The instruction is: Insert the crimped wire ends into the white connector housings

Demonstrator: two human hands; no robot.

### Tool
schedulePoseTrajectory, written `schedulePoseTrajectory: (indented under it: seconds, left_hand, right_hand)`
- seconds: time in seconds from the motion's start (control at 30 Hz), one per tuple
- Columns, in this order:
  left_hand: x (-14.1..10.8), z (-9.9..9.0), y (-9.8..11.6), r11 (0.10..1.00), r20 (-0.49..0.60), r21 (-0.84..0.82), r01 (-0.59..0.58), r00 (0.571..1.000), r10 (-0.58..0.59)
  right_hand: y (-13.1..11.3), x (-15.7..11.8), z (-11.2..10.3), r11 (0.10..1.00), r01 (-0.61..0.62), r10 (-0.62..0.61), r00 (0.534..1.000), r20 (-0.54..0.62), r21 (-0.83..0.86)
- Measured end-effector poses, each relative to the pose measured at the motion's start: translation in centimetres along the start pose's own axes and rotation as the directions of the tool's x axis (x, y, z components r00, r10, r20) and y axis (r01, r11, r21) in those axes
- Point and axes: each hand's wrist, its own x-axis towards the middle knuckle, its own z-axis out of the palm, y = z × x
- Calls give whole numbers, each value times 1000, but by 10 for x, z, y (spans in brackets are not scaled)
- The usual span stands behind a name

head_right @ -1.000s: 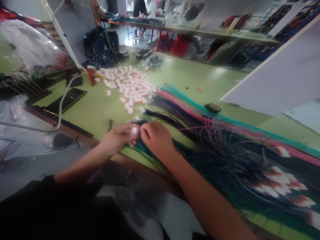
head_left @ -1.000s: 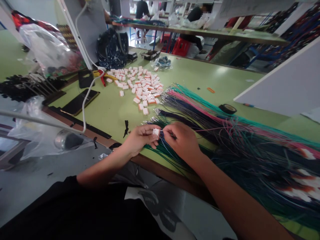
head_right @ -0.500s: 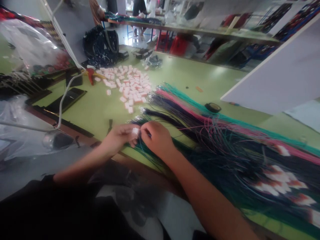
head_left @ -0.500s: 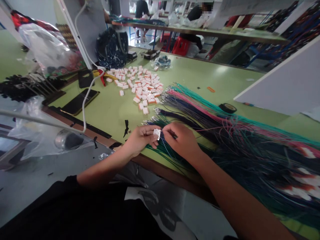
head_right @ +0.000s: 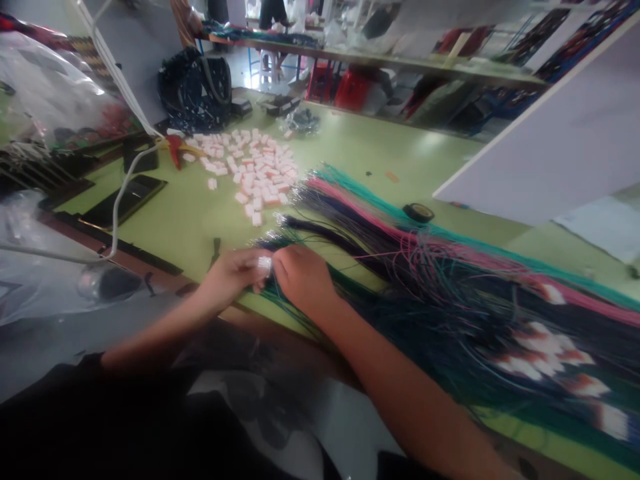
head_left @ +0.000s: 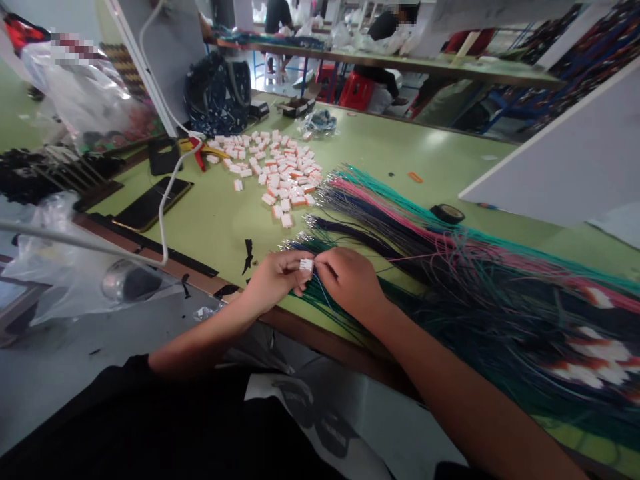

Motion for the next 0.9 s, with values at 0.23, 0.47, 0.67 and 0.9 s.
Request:
schedulePoseTrajectory:
  seconds: [0.23,0.47,0.67,0.9]
  left_hand:
    - [-2,0,-3,991,-152,-122,-53,988,34]
    - [-3,-2,-4,964,-209,-267,-15,977,-43]
    - [-3,-3,-8,938,-189,-346,23,977,-94]
    - [-4,-4,-6,943,-151,-326,61,982,-116]
  right_hand:
    - [2,17,-17,991,-88,70,983,167,100]
    - [122,29,-72,799,-556,569,822,-10,-228]
    - [180,17,-91,520,-555,789,604,116,-649]
    - [171,19,-78,571,-433,736,647,200,-698]
